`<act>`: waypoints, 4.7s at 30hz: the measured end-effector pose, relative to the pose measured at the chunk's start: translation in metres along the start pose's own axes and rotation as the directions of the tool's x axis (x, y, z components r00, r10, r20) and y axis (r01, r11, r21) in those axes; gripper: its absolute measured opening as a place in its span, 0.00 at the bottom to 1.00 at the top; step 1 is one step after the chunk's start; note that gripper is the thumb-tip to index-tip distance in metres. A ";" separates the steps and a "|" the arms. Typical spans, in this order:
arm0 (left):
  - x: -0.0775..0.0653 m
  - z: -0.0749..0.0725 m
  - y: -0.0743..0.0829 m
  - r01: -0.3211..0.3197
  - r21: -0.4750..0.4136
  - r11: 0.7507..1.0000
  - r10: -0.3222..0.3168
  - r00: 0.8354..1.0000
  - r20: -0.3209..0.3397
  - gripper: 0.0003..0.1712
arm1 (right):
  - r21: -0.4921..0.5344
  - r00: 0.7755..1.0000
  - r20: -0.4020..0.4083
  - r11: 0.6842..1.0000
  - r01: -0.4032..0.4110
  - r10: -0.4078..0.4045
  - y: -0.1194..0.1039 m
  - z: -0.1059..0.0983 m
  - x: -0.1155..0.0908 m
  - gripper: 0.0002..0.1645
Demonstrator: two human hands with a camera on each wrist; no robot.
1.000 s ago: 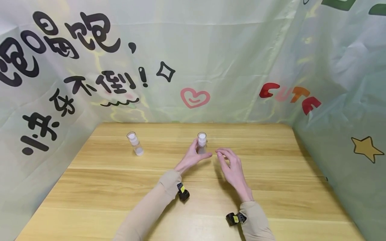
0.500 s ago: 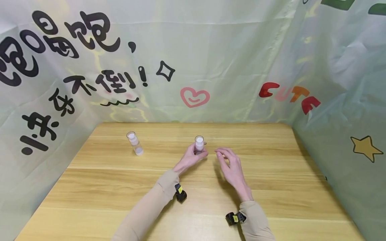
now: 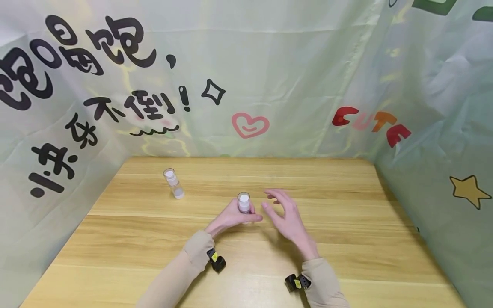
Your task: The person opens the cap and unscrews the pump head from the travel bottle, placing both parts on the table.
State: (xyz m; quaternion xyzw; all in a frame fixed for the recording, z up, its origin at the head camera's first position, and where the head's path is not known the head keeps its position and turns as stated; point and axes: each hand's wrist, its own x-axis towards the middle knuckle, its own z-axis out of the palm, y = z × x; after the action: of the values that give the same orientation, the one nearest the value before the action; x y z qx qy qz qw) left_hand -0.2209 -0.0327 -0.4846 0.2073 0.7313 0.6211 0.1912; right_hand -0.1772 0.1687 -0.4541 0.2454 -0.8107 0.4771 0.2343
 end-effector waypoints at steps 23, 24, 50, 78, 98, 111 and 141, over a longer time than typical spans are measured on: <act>-0.017 0.004 -0.006 -0.036 0.076 0.996 0.029 0.995 0.098 0.17 | 0.141 0.966 0.250 0.989 0.038 -0.072 -0.034 0.033 0.011 0.26; -0.017 0.004 -0.006 -0.035 0.074 0.997 0.028 0.995 0.097 0.18 | 0.133 0.967 0.245 0.990 0.038 -0.070 -0.034 0.033 0.011 0.25; -0.018 0.005 -0.007 -0.014 0.074 0.997 0.009 0.998 0.066 0.09 | 0.256 0.987 0.162 0.966 -0.039 -0.003 -0.035 0.034 0.007 0.23; -0.018 0.008 -0.007 -0.018 0.031 0.999 0.017 0.998 0.053 0.11 | 0.126 0.988 -0.141 0.991 -0.044 0.061 -0.013 -0.023 0.020 0.25; -0.019 0.008 -0.004 0.003 0.036 0.999 -0.005 0.999 0.051 0.12 | -0.171 0.927 -0.039 0.912 -0.374 0.373 0.023 -0.047 0.010 0.18; -0.020 0.008 -0.004 -0.005 0.027 1.000 0.003 0.998 0.057 0.12 | -0.253 0.910 -0.005 0.880 -0.403 0.415 0.033 -0.052 0.004 0.15; -0.020 0.008 -0.005 0.005 0.026 1.000 -0.006 0.999 0.050 0.13 | -0.287 0.892 0.029 0.858 -0.426 0.452 0.041 -0.055 -0.001 0.14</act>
State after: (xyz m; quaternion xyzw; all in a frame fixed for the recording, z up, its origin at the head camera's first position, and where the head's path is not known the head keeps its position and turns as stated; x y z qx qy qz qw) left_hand -0.2001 -0.0372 -0.4903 0.2231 0.7347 0.6058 0.2083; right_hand -0.1938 0.2351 -0.4582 0.0420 -0.9132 0.3895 0.1119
